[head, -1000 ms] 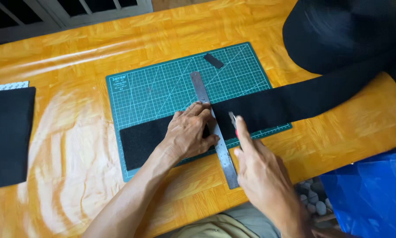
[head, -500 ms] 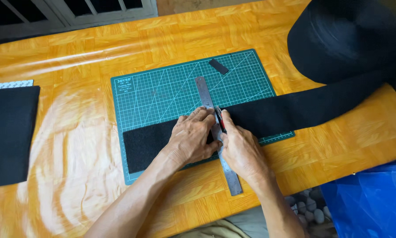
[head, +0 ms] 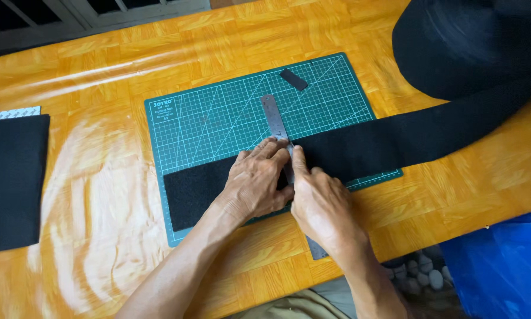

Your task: The person measures and cuts a strip of black fabric on a green cutting mat using a metal ruler and a red utility knife. They align the ruler along the fabric and make several passes with the knife to complete the cut.

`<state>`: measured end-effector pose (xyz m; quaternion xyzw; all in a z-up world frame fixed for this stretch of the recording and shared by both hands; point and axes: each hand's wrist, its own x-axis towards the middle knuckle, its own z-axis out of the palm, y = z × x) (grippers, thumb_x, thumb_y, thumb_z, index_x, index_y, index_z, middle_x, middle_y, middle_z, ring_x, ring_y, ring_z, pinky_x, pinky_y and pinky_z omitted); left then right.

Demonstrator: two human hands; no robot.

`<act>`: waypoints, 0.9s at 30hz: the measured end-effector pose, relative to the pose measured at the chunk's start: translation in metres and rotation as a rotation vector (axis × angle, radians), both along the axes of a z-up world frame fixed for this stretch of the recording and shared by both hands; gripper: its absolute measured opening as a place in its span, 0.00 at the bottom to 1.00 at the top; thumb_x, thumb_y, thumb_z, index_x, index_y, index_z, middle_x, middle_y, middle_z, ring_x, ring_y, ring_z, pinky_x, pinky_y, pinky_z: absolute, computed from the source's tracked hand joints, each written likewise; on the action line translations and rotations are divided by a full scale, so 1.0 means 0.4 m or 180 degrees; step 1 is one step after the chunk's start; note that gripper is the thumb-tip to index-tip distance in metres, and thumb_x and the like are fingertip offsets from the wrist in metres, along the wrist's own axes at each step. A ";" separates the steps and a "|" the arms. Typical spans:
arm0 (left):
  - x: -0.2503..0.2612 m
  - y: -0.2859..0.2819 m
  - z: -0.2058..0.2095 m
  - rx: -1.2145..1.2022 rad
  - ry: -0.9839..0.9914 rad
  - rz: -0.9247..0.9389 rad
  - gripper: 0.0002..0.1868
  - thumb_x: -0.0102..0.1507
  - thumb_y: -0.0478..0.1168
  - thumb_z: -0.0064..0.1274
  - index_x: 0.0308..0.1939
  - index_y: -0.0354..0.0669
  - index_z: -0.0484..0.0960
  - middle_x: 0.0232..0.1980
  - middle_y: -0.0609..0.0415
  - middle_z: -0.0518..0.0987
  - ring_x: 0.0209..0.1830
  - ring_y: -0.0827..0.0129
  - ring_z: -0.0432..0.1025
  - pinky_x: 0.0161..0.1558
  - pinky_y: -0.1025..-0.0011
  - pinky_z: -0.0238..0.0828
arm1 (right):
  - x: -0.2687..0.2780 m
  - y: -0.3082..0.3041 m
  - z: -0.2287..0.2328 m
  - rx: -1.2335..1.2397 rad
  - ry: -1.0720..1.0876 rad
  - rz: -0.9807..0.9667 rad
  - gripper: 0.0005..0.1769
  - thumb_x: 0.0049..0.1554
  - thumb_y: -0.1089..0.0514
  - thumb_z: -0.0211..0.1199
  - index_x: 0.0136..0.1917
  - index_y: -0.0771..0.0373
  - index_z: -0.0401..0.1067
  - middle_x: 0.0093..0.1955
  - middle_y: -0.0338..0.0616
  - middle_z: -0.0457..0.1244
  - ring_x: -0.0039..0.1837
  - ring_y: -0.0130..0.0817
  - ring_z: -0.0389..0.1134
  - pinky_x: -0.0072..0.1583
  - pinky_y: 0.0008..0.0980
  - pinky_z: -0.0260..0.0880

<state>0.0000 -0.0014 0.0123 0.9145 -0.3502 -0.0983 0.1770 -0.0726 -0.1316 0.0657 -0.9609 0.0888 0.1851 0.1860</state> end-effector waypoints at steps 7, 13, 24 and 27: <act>0.003 0.010 -0.052 -0.0426 -0.0440 -0.0286 0.29 0.53 0.56 0.63 0.50 0.43 0.76 0.70 0.48 0.72 0.73 0.52 0.62 0.51 0.47 0.66 | -0.128 -0.013 -0.064 -0.0630 -0.0343 0.0269 0.42 0.55 0.63 0.45 0.83 0.59 0.46 0.47 0.60 0.67 0.47 0.64 0.71 0.46 0.63 0.68; 0.007 0.005 -0.042 -0.0316 -0.0482 -0.0268 0.33 0.55 0.57 0.64 0.57 0.41 0.76 0.72 0.47 0.71 0.76 0.51 0.60 0.54 0.44 0.66 | -0.221 -0.008 -0.076 -0.0724 -0.0231 0.0243 0.48 0.53 0.64 0.48 0.85 0.57 0.41 0.49 0.57 0.66 0.46 0.63 0.71 0.46 0.62 0.69; 0.004 0.007 -0.029 -0.0368 -0.0413 -0.0179 0.28 0.54 0.56 0.65 0.50 0.43 0.78 0.69 0.50 0.72 0.72 0.55 0.62 0.51 0.45 0.66 | -0.258 -0.025 -0.002 -0.0545 0.0061 0.0189 0.42 0.59 0.57 0.50 0.84 0.54 0.42 0.60 0.55 0.66 0.53 0.61 0.73 0.53 0.61 0.71; 0.005 0.003 -0.026 -0.0279 -0.0351 -0.0232 0.31 0.54 0.57 0.65 0.54 0.42 0.77 0.68 0.50 0.71 0.71 0.55 0.62 0.52 0.46 0.65 | -0.182 -0.020 0.061 -0.0132 0.0111 -0.0283 0.40 0.65 0.51 0.47 0.86 0.49 0.37 0.47 0.54 0.67 0.47 0.54 0.72 0.49 0.54 0.71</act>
